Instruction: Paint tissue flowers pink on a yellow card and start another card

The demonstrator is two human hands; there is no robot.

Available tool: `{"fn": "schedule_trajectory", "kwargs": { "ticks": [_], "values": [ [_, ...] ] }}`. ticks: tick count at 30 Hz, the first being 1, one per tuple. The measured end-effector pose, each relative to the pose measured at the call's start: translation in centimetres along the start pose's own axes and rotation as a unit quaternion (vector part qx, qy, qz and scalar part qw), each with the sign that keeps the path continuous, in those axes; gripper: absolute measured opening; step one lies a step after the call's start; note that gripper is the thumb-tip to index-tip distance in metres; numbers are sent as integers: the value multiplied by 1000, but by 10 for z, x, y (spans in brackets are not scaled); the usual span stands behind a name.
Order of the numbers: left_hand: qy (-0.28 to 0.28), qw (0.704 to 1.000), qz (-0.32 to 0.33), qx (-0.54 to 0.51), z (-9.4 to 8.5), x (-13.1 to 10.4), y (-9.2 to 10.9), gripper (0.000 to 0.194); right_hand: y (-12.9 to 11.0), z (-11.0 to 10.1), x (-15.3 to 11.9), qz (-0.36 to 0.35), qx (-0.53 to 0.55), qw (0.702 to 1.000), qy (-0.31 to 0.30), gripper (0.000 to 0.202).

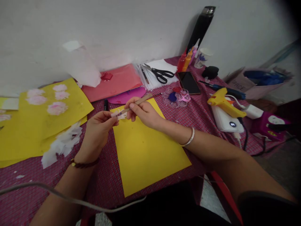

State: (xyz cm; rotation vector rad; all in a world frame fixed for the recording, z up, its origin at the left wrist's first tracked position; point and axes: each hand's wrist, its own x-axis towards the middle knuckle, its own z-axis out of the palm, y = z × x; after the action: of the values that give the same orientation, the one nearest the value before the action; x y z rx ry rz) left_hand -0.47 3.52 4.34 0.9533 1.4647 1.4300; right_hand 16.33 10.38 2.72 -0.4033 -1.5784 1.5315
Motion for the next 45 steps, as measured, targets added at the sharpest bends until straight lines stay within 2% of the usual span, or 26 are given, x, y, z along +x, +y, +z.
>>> {"fn": "schedule_trajectory", "kwargs": {
  "ticks": [7,9,12,17,21,23,25,27,29,30,31,32,35,38,41,43,45],
  "values": [
    [-32,987,-74,-137,-6,2,5,6,-12,3,0,38,31,998,43,23],
    [-42,984,-84,-151,-8,4,7,11,-17,3,1,63,54,995,56,22],
    [-61,983,-70,-156,-8,7,11,3,-25,4,3,91,101,988,72,20],
    [-67,989,0,-135,6,13,21,7,-34,1,8,103,172,976,87,22],
    [-59,990,58,-116,23,17,25,8,-38,-4,10,110,166,973,118,21],
    [-46,991,106,-67,29,16,26,6,-37,-6,11,112,151,969,160,23],
    [-18,983,178,27,30,13,27,8,-36,-7,12,125,152,960,199,28],
    [-2,947,277,164,28,10,30,12,-37,-9,13,165,191,943,219,29],
    [-6,883,369,290,24,10,32,15,-40,-12,14,208,262,918,211,23],
    [-8,861,392,323,23,10,34,16,-42,-13,15,217,297,908,200,19],
    [-7,859,394,327,22,10,35,15,-44,-14,16,215,325,902,184,15],
    [-4,875,374,306,22,11,36,14,-45,-15,17,204,339,903,167,14],
    [-14,950,251,183,25,12,37,8,-43,-19,21,161,304,929,139,14],
    [-68,973,168,144,24,16,38,8,-30,-24,24,174,261,935,163,20],
    [-122,956,141,226,16,28,33,19,-13,-33,25,218,252,925,185,28],
    [-143,918,173,328,10,38,27,18,-5,-39,25,236,209,930,191,29],
    [-180,863,230,412,6,49,17,14,0,-44,26,242,147,938,200,28]
  ]
}}
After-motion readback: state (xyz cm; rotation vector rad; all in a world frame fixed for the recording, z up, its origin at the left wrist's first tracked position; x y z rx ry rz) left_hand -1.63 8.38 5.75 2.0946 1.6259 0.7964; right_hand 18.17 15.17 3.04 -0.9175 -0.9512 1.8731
